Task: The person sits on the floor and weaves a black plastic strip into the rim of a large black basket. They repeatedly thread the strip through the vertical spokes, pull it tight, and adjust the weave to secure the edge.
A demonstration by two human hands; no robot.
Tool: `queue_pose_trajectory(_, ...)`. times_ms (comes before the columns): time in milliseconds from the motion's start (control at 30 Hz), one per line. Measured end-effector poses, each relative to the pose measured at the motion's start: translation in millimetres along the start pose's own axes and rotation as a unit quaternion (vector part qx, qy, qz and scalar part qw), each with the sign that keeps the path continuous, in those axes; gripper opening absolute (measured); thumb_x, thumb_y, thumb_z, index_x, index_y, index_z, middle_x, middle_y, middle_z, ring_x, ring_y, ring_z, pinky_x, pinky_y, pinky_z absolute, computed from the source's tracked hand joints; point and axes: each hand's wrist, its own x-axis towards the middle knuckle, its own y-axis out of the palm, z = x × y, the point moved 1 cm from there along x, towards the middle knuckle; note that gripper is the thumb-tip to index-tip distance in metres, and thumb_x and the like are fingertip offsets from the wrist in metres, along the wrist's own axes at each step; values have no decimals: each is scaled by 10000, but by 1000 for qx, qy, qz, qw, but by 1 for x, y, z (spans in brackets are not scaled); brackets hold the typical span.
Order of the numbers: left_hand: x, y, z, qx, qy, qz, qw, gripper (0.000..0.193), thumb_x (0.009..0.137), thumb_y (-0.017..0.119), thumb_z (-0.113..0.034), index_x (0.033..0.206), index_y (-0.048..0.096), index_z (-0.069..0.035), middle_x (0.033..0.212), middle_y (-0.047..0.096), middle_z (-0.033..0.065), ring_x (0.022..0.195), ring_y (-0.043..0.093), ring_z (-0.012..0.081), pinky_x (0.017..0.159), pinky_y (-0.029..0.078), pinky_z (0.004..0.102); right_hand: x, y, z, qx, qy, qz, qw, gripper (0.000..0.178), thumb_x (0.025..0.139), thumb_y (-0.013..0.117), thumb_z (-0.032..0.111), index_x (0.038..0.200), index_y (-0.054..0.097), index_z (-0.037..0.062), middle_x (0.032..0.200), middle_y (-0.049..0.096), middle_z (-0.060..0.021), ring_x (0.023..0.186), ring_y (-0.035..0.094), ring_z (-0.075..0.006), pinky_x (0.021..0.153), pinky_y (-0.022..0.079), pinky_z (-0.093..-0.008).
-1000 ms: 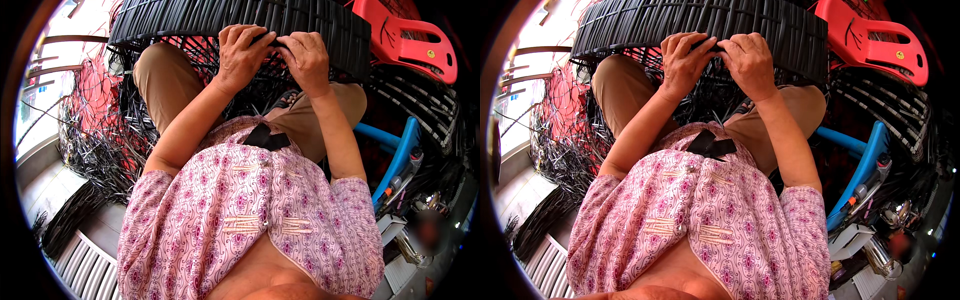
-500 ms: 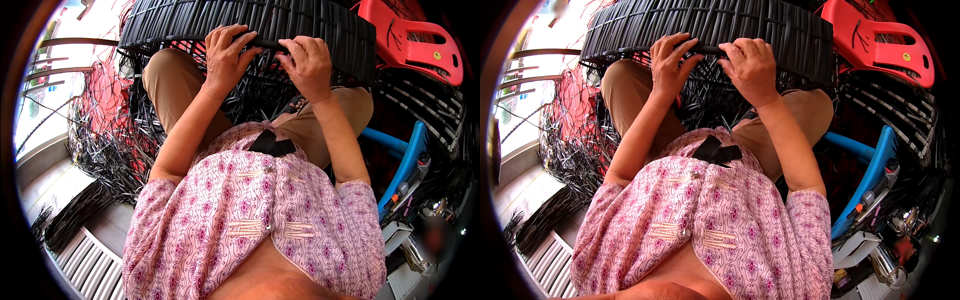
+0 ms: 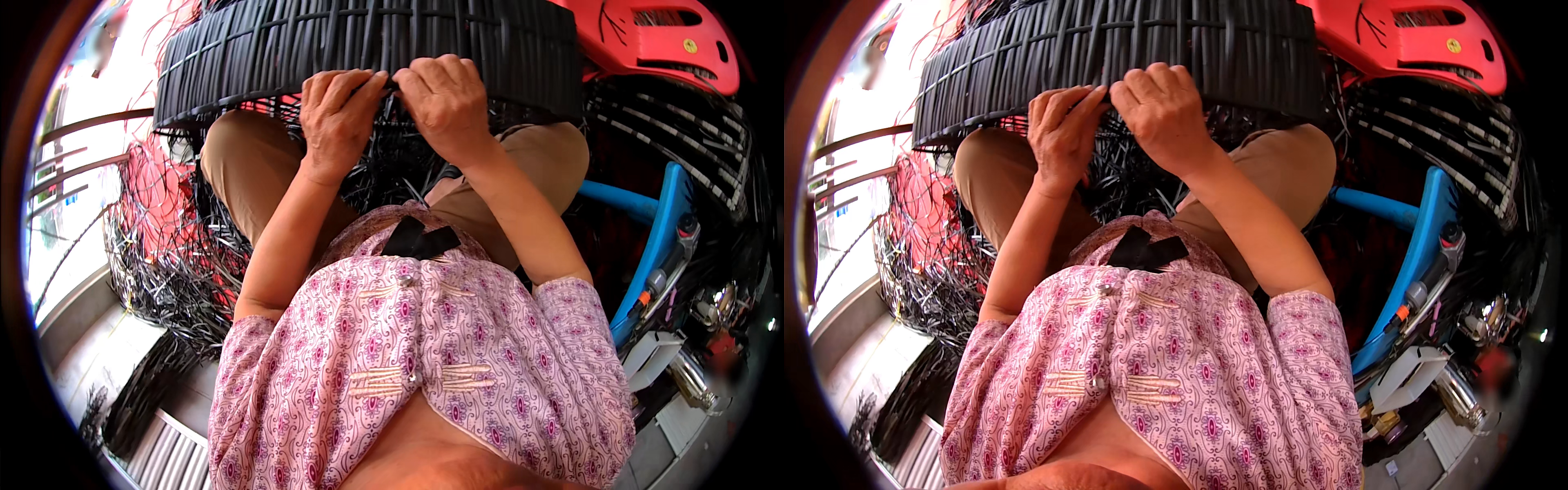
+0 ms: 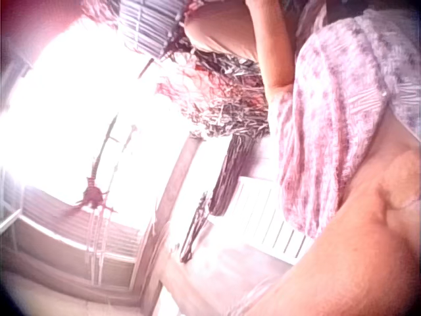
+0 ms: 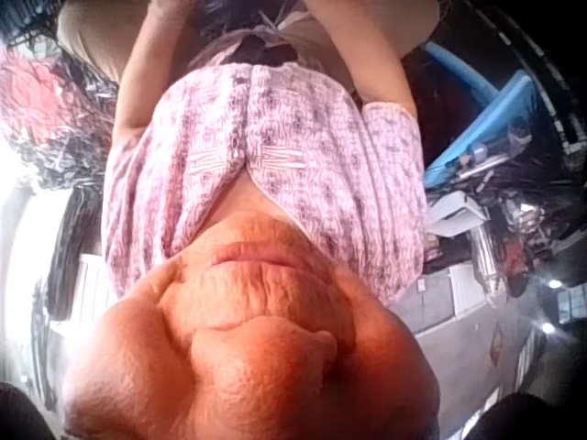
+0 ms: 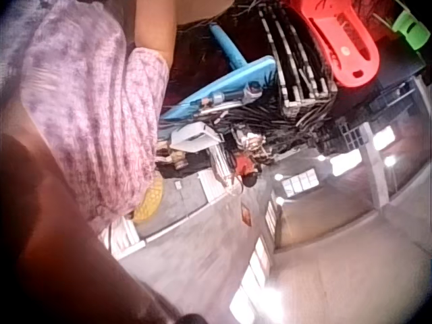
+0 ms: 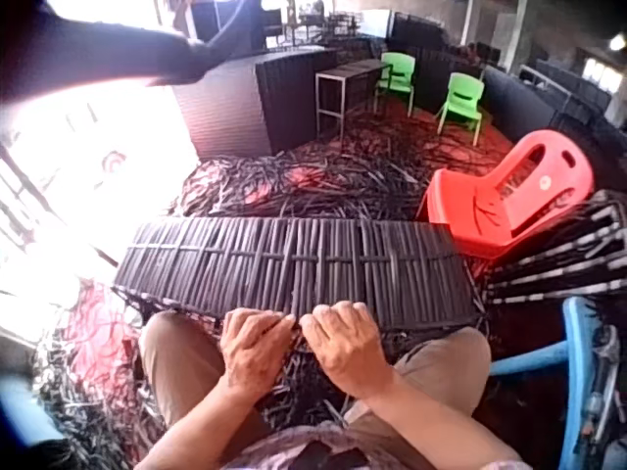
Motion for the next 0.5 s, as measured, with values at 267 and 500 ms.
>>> queue_pose_trajectory(267, -3, 12, -4, 33, 3, -8, 999, 337, 793, 757, -68, 1124, 762, -131, 1043, 672, 19, 961, 631, 222, 870, 467, 376, -12, 10, -13, 40, -24, -104, 994, 134, 749, 701, 146, 879, 683, 121, 909, 611, 23, 804, 588, -153, 719, 458, -315)
queue_pose_trajectory(500, -5, 15, -18, 93, -34, 17, 995, 272, 907, 718, -127, 1172, 763, -169, 1151, 653, 51, 1017, 598, 240, 923, 439, 383, -17, 7, -11, 9, -11, -96, 995, 127, 773, 748, 137, 899, 736, 148, 930, 650, 33, 827, 607, -142, 743, 474, -302)
